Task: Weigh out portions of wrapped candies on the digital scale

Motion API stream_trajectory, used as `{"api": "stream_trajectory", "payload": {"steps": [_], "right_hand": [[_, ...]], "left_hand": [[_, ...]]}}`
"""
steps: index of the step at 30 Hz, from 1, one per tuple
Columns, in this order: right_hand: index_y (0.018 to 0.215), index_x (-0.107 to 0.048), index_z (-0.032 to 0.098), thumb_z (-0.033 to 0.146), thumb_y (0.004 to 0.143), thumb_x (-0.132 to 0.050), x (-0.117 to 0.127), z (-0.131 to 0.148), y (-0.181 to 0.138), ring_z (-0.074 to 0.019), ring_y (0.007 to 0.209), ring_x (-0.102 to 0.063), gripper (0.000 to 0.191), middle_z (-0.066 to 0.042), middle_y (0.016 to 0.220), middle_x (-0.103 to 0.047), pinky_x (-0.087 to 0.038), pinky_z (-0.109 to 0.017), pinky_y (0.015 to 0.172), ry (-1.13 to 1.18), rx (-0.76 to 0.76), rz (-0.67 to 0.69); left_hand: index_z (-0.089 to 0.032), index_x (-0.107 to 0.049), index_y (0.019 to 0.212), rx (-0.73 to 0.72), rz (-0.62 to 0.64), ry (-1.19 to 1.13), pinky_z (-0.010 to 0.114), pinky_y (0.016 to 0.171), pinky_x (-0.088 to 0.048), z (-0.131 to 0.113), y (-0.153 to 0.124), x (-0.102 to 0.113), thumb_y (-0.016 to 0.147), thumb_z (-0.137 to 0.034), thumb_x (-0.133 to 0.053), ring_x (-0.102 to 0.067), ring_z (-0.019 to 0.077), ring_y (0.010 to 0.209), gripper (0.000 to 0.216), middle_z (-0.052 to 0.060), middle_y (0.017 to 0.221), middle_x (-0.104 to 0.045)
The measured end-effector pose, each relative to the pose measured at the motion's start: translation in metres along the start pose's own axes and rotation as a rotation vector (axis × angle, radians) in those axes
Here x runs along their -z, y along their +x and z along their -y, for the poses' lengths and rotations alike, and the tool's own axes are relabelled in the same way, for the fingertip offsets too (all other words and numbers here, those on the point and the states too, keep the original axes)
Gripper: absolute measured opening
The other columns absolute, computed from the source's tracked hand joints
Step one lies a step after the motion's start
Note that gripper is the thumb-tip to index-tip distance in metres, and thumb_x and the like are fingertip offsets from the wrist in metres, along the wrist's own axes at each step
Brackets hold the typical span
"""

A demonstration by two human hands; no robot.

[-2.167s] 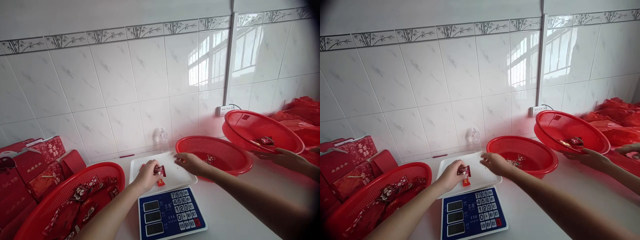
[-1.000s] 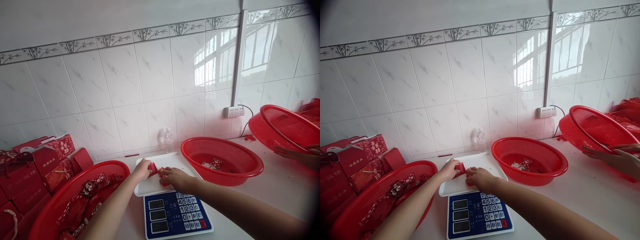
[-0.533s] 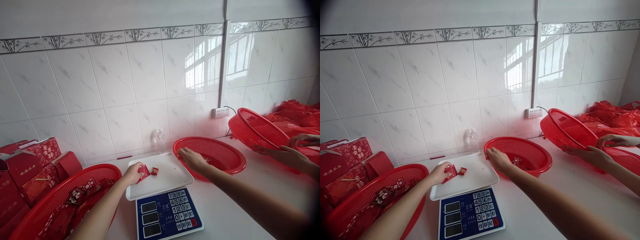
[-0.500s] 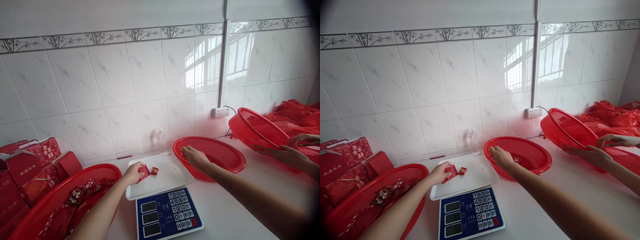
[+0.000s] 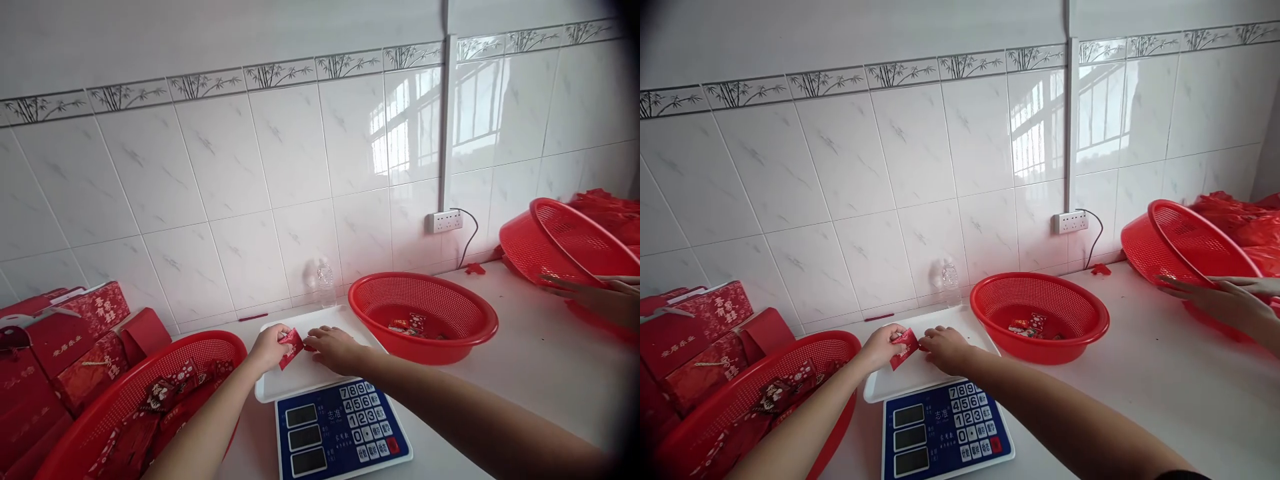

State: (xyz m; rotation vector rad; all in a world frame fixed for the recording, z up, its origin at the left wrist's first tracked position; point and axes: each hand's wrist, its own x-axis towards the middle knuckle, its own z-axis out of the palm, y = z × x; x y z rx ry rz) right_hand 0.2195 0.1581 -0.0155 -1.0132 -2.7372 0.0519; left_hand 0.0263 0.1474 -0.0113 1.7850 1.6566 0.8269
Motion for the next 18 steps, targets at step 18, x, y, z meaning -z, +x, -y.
{"api": "stream_trajectory", "payload": {"steps": [18], "right_hand": [[0.104,-0.061,0.015,0.010,0.084,-0.038,0.054,-0.106,-0.055,-0.0263,0.088,-0.059,0.031,-0.016,0.099,-0.064,-0.042,-0.031,0.066,-0.010,-0.637,-0.171]], "left_hand": [[-0.017,-0.057,0.104,0.065,0.087,-0.348,0.028,0.076,-0.044,-0.028,-0.016,-0.008,0.066,-0.015,-0.060,-0.060,0.0180,0.089,0.038,0.008,0.104,-0.064]]}}
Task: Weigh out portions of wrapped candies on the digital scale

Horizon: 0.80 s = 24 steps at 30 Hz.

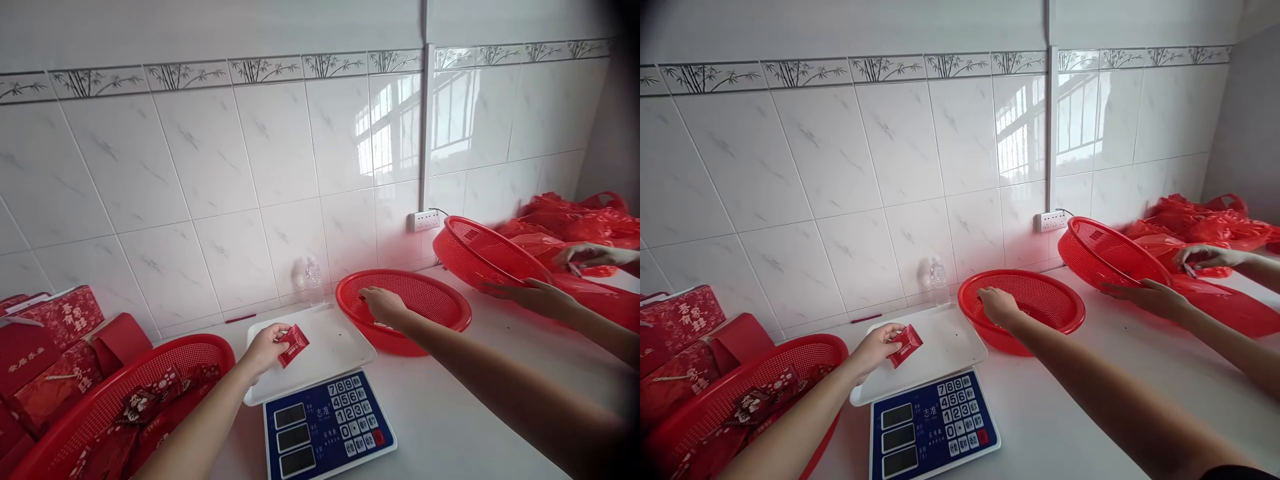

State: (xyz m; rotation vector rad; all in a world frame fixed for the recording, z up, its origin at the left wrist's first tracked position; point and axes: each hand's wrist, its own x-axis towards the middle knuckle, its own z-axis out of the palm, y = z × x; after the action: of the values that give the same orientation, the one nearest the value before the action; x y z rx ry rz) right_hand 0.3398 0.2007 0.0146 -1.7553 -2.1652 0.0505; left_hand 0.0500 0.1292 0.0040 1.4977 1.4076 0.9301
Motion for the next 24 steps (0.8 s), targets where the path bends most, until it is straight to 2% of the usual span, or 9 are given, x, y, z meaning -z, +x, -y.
{"api": "stream_trajectory", "payload": {"steps": [3,5,8,11,12,14,18,22,24], "right_hand": [[0.108,-0.061,0.015,0.016,0.086,-0.041,-0.001,0.009,-0.009,-0.0290,0.099,-0.057,0.030,-0.018,0.111,-0.061,-0.044,-0.035,0.070,0.085,0.041,0.014],[0.113,-0.059,0.016,0.025,0.089,-0.042,-0.005,0.029,-0.016,-0.0243,0.098,-0.058,0.031,-0.014,0.111,-0.062,-0.045,-0.032,0.073,0.186,0.116,0.047],[0.119,-0.055,0.019,0.038,0.088,-0.046,-0.012,0.063,-0.026,-0.0151,0.082,-0.063,0.038,-0.007,0.100,-0.069,-0.049,-0.024,0.067,0.374,0.253,0.170],[0.112,-0.058,0.017,0.032,0.084,-0.050,-0.019,0.085,-0.031,-0.0122,0.069,-0.064,0.033,-0.005,0.090,-0.070,-0.049,-0.022,0.058,0.639,0.333,0.318],[0.109,-0.059,0.016,0.028,0.082,-0.052,-0.020,0.087,-0.031,-0.0119,0.067,-0.064,0.030,-0.005,0.088,-0.070,-0.049,-0.021,0.056,0.683,0.327,0.317],[0.101,-0.061,0.017,0.024,0.079,-0.054,-0.019,0.081,-0.028,-0.0115,0.066,-0.063,0.024,-0.003,0.084,-0.070,-0.048,-0.021,0.056,0.643,0.268,0.206],[0.095,-0.062,0.020,0.026,0.079,-0.052,-0.007,0.036,-0.015,-0.0148,0.080,-0.064,0.019,-0.003,0.090,-0.070,-0.047,-0.023,0.067,0.469,0.124,-0.040],[0.090,-0.063,0.020,0.028,0.081,-0.048,-0.001,-0.023,-0.008,-0.0207,0.079,-0.064,0.019,-0.007,0.088,-0.070,-0.044,-0.027,0.063,0.325,-0.045,-0.091],[0.091,-0.063,0.018,0.029,0.081,-0.047,-0.002,-0.046,-0.008,-0.0253,0.082,-0.064,0.022,-0.010,0.090,-0.069,-0.045,-0.030,0.062,0.264,-0.100,-0.084]], "left_hand": [[-0.018,-0.055,0.105,-0.015,0.029,0.003,0.029,0.074,-0.044,-0.002,0.002,-0.011,0.067,-0.017,-0.060,-0.060,0.0169,0.083,0.038,0.008,0.100,-0.063],[-0.018,-0.054,0.104,-0.035,0.050,-0.007,0.029,0.073,-0.044,-0.007,0.001,-0.018,0.069,-0.016,-0.059,-0.060,0.0161,0.080,0.035,0.007,0.097,-0.063],[-0.018,-0.052,0.103,-0.069,0.080,-0.044,0.029,0.075,-0.045,-0.018,-0.005,-0.030,0.070,-0.016,-0.059,-0.061,0.0163,0.081,0.034,0.006,0.093,-0.063],[-0.018,-0.050,0.105,-0.107,0.111,-0.075,0.031,0.078,-0.045,-0.027,-0.014,-0.038,0.071,-0.018,-0.059,-0.061,0.0165,0.083,0.035,0.005,0.090,-0.063],[-0.018,-0.049,0.106,-0.116,0.107,-0.066,0.031,0.077,-0.046,-0.028,-0.018,-0.039,0.071,-0.020,-0.060,-0.061,0.0163,0.083,0.036,0.006,0.093,-0.062],[-0.019,-0.048,0.110,-0.116,0.079,-0.009,0.031,0.074,-0.048,-0.028,-0.026,-0.032,0.071,-0.026,-0.061,-0.060,0.0156,0.081,0.042,0.008,0.102,-0.059],[-0.019,-0.053,0.108,-0.092,-0.067,0.187,0.031,0.074,-0.049,-0.017,-0.037,0.010,0.069,-0.038,-0.061,-0.059,0.0181,0.087,0.044,0.010,0.110,-0.057],[-0.018,-0.057,0.102,-0.030,-0.278,0.299,0.032,0.084,-0.047,0.009,-0.043,0.077,0.069,-0.044,-0.058,-0.058,0.0228,0.102,0.043,0.010,0.109,-0.062],[-0.018,-0.056,0.102,0.039,-0.305,0.377,0.032,0.087,-0.046,0.028,-0.046,0.107,0.069,-0.045,-0.057,-0.057,0.0236,0.106,0.043,0.010,0.111,-0.062]]}}
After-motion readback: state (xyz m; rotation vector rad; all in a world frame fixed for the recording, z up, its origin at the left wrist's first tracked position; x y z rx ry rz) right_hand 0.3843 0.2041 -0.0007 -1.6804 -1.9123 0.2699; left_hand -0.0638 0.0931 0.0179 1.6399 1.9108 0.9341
